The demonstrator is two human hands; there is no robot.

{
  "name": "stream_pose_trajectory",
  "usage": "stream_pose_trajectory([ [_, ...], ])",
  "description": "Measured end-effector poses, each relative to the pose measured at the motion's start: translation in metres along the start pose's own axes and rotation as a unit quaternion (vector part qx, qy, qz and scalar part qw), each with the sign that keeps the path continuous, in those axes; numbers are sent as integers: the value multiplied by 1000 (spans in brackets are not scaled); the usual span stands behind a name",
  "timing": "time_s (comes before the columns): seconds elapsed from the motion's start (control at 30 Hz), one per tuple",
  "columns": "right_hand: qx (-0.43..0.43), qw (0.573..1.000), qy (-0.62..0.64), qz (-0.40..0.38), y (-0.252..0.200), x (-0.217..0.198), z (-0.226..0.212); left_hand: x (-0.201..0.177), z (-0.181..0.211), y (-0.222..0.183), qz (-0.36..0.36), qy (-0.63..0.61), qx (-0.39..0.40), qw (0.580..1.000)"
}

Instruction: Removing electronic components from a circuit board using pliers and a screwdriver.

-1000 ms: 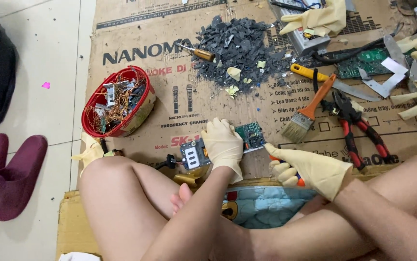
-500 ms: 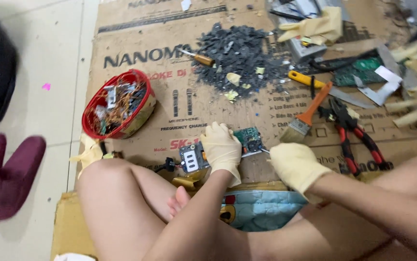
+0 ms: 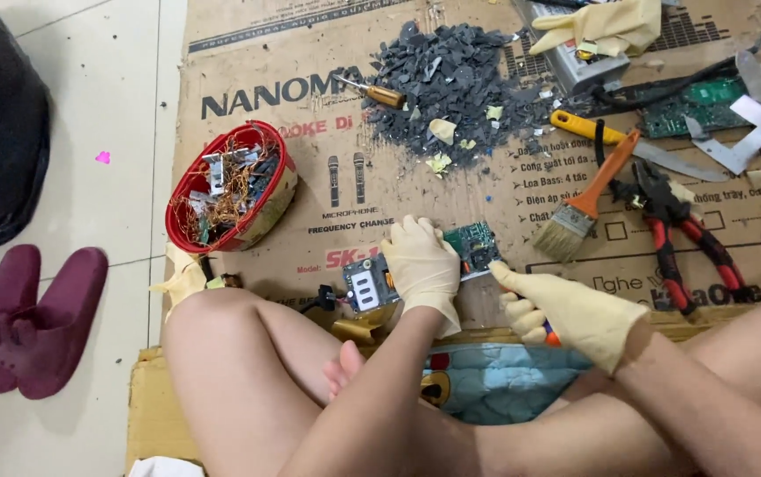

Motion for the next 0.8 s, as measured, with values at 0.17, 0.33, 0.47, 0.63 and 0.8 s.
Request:
stream_pose_trajectory([
  [0.17,14,995,99,-12,11,-7,8,2,-2,0,8,-25,-4,1000],
  [0.33,-22,977,-168,128,21,-40,17,3,-3,-1,20,-38,-4,999],
  [0.47,-17,875,-442,196,15,-84,10,1,-5,-2,27,-41,-11,999],
  [0.63,-75,794,-532,286,30,-111,-28,3,-4,-2,26,-46,-11,999],
  [0.8,-338,601,-620,374,-6,-55,-83,0,-3,-1,44,-58,-5,997],
])
Point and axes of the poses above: each hand's wrist, its own y-axis towards the middle knuckle, its own x-axis out of the palm, z = x × y, the point moved 7 cm from there along y, towards the middle knuckle, and after that the axes turned 11 degrees about -x, right-handed, at the moved point
